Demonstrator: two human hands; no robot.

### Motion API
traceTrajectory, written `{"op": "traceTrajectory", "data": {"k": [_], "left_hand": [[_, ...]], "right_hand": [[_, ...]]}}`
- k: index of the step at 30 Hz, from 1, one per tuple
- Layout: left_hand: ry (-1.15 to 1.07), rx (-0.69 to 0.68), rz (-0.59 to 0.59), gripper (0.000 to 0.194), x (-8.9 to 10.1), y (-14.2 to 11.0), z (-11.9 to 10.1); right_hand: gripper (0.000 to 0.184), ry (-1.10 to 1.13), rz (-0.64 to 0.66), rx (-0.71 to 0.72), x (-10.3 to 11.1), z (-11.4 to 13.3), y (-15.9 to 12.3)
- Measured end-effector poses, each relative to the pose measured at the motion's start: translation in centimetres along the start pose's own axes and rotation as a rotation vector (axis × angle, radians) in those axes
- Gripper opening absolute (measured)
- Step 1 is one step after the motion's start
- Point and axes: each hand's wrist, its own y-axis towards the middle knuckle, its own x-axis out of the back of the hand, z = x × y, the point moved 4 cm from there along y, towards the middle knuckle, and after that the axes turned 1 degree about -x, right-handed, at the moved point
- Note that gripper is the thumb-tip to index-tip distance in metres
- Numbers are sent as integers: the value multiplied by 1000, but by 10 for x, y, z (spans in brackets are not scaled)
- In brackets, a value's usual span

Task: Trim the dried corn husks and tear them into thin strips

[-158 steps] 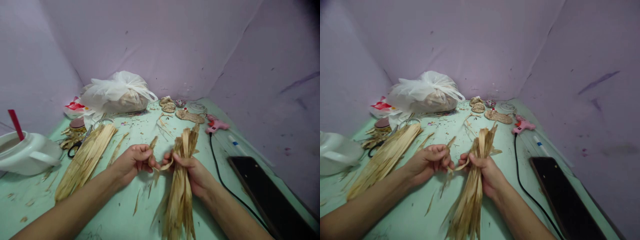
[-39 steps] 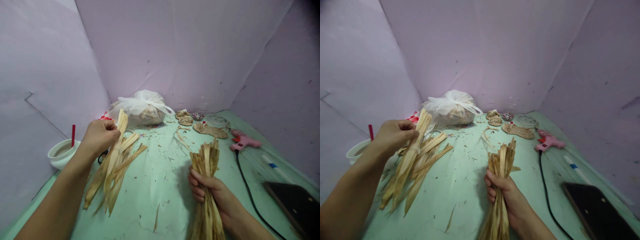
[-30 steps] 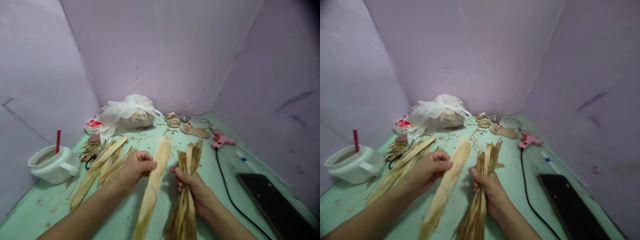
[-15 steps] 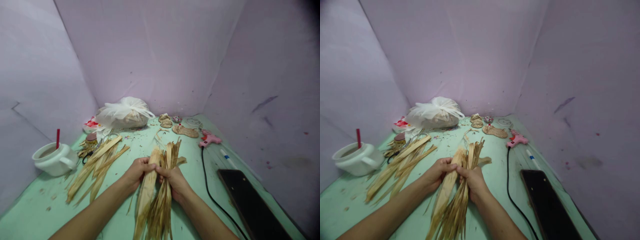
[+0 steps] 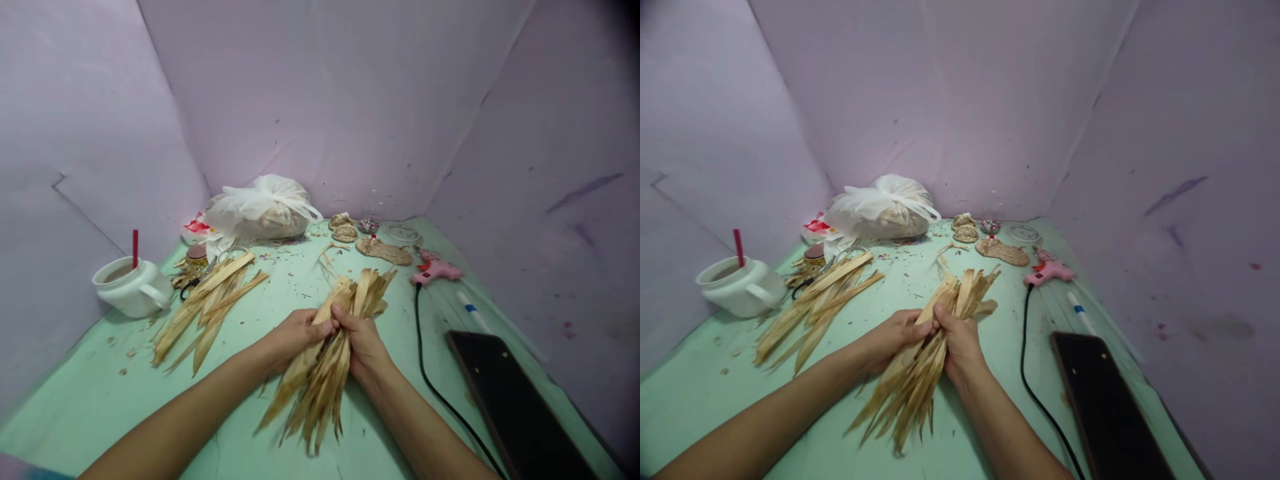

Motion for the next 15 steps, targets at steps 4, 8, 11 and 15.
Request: {"op": "traceTrajectory", "data": {"k": [4,8,11,15], "left_hand": [[145,51,-2,43,-6,-7,7],[373,81,-86,35,7,-26,0],[688,102,-156,27,30,-51,-17],[1458,172,-384,18,56,-88,-35]], "right_hand": [[32,55,-71,102,5,15,4],[30,91,-128,198,6,27,2],[29,105,-136,236,5,32,-1],[26,170,-200,360,8,52,-5]]}}
